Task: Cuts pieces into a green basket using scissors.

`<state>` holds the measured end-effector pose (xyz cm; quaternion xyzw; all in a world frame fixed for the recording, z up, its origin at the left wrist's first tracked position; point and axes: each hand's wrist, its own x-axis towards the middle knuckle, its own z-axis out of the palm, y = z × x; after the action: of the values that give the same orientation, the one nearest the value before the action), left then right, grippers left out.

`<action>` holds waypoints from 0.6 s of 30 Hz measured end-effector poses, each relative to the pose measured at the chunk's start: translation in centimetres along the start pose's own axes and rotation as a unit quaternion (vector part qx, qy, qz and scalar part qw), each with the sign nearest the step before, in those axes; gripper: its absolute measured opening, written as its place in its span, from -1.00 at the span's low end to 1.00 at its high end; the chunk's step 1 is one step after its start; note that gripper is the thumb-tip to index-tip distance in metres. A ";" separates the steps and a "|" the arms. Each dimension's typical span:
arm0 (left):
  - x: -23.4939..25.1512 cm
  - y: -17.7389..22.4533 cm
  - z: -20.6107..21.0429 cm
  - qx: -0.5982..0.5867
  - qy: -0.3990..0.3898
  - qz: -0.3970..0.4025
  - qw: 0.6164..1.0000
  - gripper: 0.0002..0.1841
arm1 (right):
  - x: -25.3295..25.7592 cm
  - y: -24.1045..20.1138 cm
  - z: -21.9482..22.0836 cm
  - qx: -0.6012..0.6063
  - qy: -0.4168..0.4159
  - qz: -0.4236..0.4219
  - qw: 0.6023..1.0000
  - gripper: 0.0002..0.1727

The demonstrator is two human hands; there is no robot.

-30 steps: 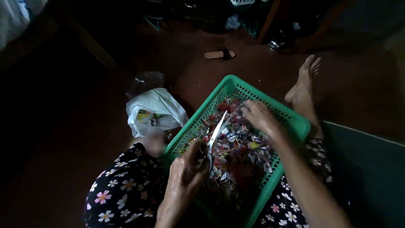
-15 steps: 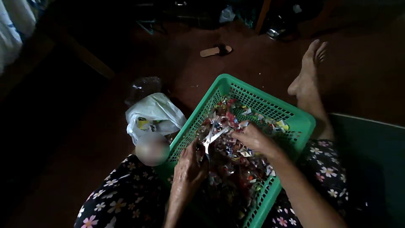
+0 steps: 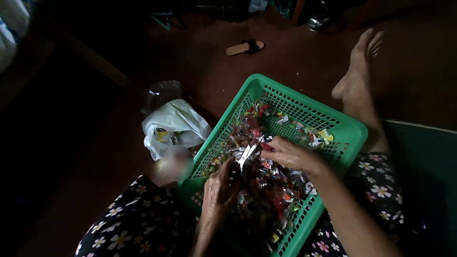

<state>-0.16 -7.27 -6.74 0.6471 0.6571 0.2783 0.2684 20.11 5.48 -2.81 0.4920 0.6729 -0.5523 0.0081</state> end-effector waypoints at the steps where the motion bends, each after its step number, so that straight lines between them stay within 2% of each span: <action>1: -0.1 0.1 0.0 0.005 0.006 -0.001 1.000 -0.54 | 0.0 -0.1 0.0 -0.013 -0.004 0.004 1.000 -0.66; 4: -0.3 0.2 0.0 0.016 0.016 -0.003 1.000 -0.58 | -0.1 -0.7 0.3 -0.040 -0.016 0.023 0.999 -0.66; 6: -0.5 0.1 -0.2 0.030 -0.004 -0.008 1.000 -0.55 | -0.1 -1.1 0.8 -0.045 0.002 0.028 0.999 -0.63; 9: -0.5 0.7 -0.9 0.073 -0.061 -0.043 0.994 -0.54 | 0.0 -1.2 1.6 -0.059 0.014 0.006 0.998 -0.62; 14: -0.5 1.5 -1.0 0.115 -0.042 -0.067 0.990 -0.65 | -0.2 -0.2 1.7 -0.016 0.018 -0.072 0.997 -0.67; 18: -0.7 2.3 -2.0 0.170 -0.098 -0.122 0.973 -0.66 | -0.3 0.5 0.6 -0.034 0.083 -0.064 0.994 -0.73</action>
<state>0.04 -7.95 -3.69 0.6219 0.7396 0.0630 0.2496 20.28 4.77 -3.17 0.4917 0.7195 -0.4860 -0.0668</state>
